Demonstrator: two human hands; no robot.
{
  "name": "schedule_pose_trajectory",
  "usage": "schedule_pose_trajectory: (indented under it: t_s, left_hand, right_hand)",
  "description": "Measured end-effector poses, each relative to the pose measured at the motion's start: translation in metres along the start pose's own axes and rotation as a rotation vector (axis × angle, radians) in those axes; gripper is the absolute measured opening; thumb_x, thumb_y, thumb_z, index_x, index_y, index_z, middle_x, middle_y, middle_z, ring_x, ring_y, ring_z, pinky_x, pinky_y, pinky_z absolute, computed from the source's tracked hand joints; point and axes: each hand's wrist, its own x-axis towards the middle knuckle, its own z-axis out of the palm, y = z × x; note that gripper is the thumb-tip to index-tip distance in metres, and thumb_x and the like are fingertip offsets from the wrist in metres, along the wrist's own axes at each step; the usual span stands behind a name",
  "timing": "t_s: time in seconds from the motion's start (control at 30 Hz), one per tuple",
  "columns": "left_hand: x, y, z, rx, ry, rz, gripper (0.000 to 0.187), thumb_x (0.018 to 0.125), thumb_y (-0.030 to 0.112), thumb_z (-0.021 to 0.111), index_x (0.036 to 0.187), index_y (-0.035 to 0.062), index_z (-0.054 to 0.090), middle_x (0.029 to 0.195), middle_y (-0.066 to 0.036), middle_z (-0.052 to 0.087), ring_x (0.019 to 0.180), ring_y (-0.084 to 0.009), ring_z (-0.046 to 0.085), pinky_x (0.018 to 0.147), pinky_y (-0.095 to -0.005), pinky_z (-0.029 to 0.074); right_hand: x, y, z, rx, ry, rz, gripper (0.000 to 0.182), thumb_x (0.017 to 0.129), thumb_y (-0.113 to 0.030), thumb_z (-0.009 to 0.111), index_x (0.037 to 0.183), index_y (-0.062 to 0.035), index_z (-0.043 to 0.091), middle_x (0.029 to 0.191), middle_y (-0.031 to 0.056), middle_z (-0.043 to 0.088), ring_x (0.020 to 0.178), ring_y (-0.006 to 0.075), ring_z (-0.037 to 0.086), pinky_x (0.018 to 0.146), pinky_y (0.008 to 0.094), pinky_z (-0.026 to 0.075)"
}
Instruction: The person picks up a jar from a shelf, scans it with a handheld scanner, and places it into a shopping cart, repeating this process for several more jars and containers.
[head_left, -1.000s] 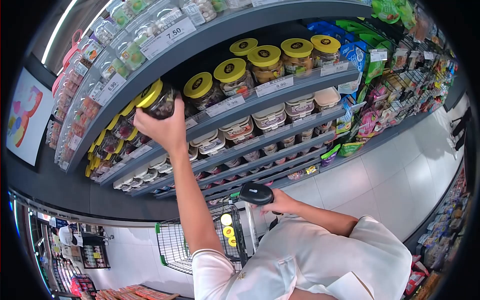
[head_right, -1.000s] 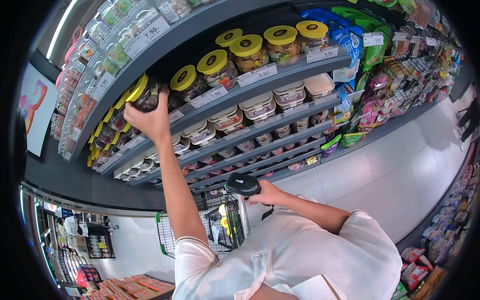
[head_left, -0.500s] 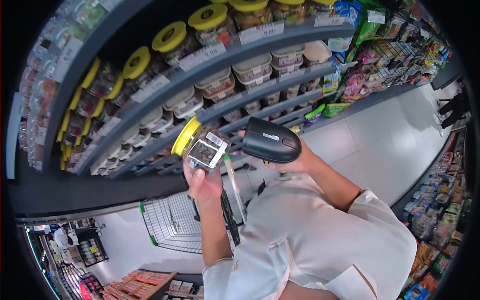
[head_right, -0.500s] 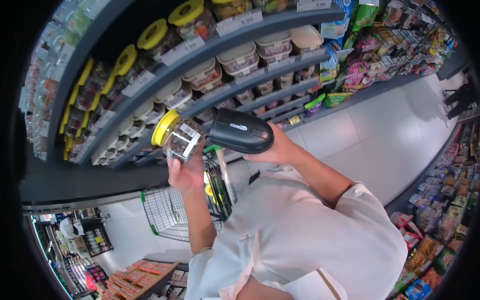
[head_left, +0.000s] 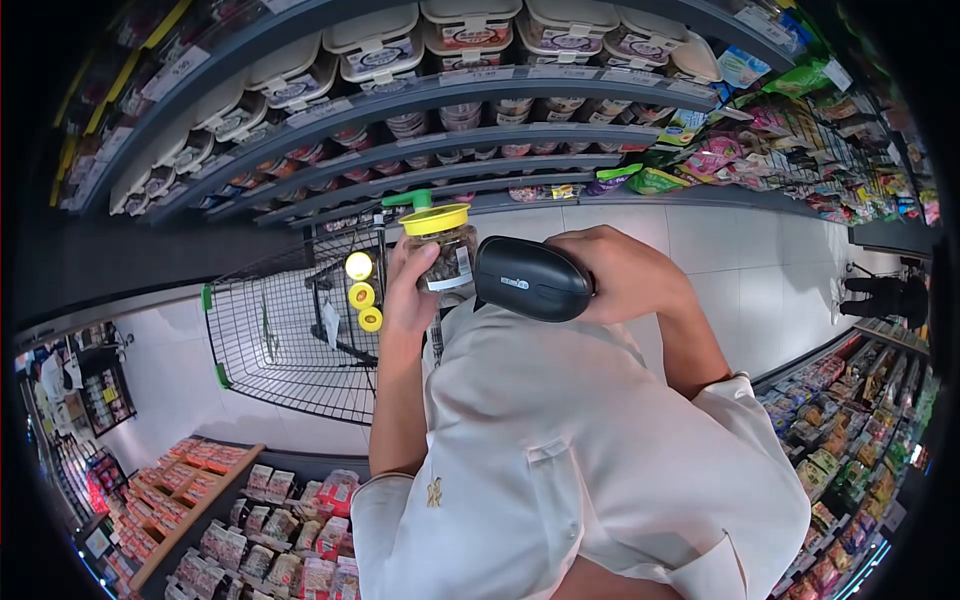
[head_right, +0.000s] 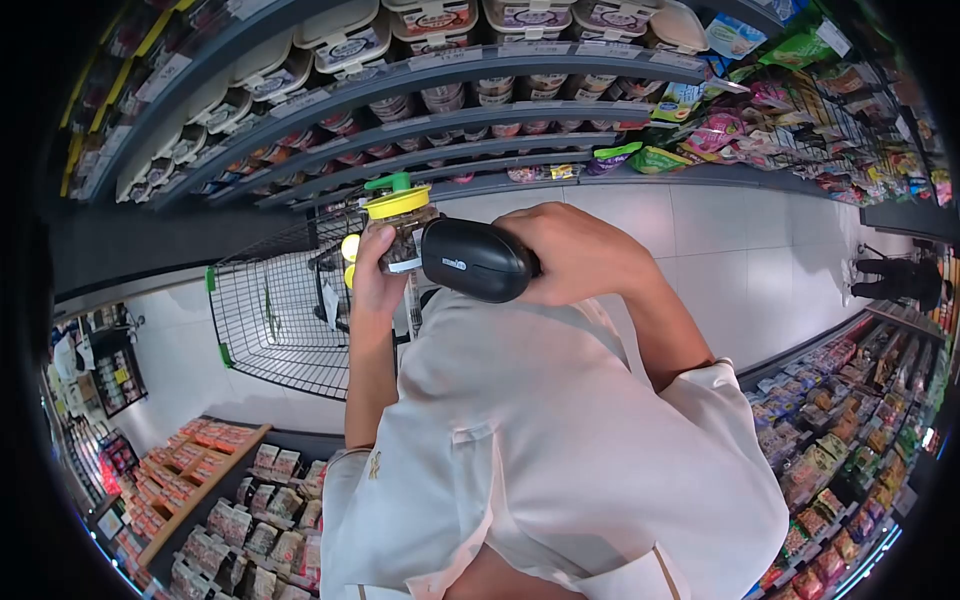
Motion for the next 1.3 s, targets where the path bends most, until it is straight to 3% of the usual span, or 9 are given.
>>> schedule_pose_trajectory:
  t_s: [0.17,0.33,0.37,0.5,0.57,0.63,0.83,1.07,1.3]
  left_hand:
    - [-0.011,-0.008,0.010,-0.046,0.261,0.205,0.059,0.090,0.005,0.065,0.145,0.0039,0.045,0.138,-0.013,0.060,0.123,-0.0248,0.061,0.106,-0.0425,0.050]
    - [-0.024,-0.024,0.006,-0.163,0.248,0.316,0.066,0.085,-0.007,0.070,0.144,0.0050,0.044,0.137,-0.011,0.058,0.124,-0.0230,0.060,0.107,-0.0407,0.050]
    - [-0.026,-0.029,0.002,-0.161,0.219,0.335,0.067,0.084,-0.008,0.071,0.144,0.0056,0.044,0.137,-0.010,0.057,0.124,-0.0221,0.059,0.107,-0.0399,0.050]
    - [-0.044,-0.042,-0.017,-0.254,0.207,0.334,0.076,0.088,0.005,0.074,0.153,0.0055,0.034,0.146,-0.012,0.049,0.135,-0.0242,0.051,0.116,-0.0439,0.041]
    - [-0.056,-0.038,-0.022,-0.367,0.101,0.453,0.072,0.103,0.047,0.057,0.157,0.0062,0.032,0.152,-0.010,0.047,0.141,-0.0285,0.046,0.118,-0.0500,0.036]
    - [-0.072,-0.038,-0.042,-0.334,0.350,0.141,0.059,0.109,0.038,0.048,0.157,0.0075,0.033,0.153,-0.010,0.046,0.141,-0.0268,0.046,0.118,-0.0504,0.036]
    - [-0.112,0.009,-0.064,-0.171,0.427,0.119,0.048,0.110,0.029,0.046,0.152,0.0061,0.040,0.149,-0.011,0.051,0.137,-0.0251,0.050,0.116,-0.0501,0.038]
    - [-0.141,-0.009,-0.217,-0.121,0.810,0.258,0.051,0.102,0.029,0.064,0.138,-0.0046,0.052,0.134,-0.017,0.061,0.124,-0.0297,0.060,0.110,-0.0481,0.047]
    - [-0.159,-0.181,-0.455,-0.332,0.981,-0.188,0.042,0.091,0.015,0.078,0.127,0.0030,0.062,0.120,-0.006,0.069,0.111,-0.0224,0.065,0.098,-0.0382,0.050]
  right_hand:
    - [0.018,0.013,0.032,0.442,0.318,-0.024,0.047,0.074,-0.010,0.082,0.117,0.0025,0.069,0.108,0.0119,0.076,0.091,0.0227,0.073,0.080,0.0339,0.055]
    - [0.048,0.015,0.057,1.063,0.258,0.142,0.065,0.077,0.008,0.063,0.141,0.0049,0.052,0.139,0.0223,0.060,0.122,0.0360,0.065,0.105,0.0479,0.055]
    - [0.051,0.016,0.061,1.105,0.265,0.169,0.060,0.077,0.007,0.067,0.136,0.0038,0.056,0.132,0.0186,0.064,0.117,0.0300,0.066,0.102,0.0442,0.055]
    - [0.064,0.023,0.082,1.199,0.270,0.214,0.050,0.077,0.006,0.073,0.126,0.0012,0.064,0.115,0.0107,0.072,0.105,0.0183,0.069,0.098,0.0369,0.057]
    - [0.071,0.022,0.089,1.185,0.254,0.218,0.049,0.077,0.005,0.073,0.125,0.0011,0.064,0.112,0.0098,0.072,0.105,0.0182,0.069,0.097,0.0364,0.057]
    - [0.079,0.019,0.098,1.143,0.230,0.237,0.048,0.077,0.004,0.073,0.124,0.0010,0.064,0.108,0.0085,0.072,0.104,0.0175,0.069,0.094,0.0351,0.057]
    - [0.120,0.009,0.131,0.964,0.018,0.181,0.041,0.079,0.000,0.075,0.119,0.0002,0.065,0.106,0.0079,0.072,0.098,0.0156,0.068,0.082,0.0303,0.055]
    - [0.168,0.016,0.198,1.153,-0.123,0.416,0.056,0.083,-0.005,0.073,0.135,0.0053,0.054,0.123,0.0134,0.069,0.106,0.0243,0.073,0.091,0.0350,0.061]
    - [0.177,0.019,0.215,1.229,-0.145,0.575,0.056,0.087,-0.006,0.061,0.141,0.0044,0.051,0.126,0.0211,0.067,0.105,0.0332,0.073,0.088,0.0399,0.062]
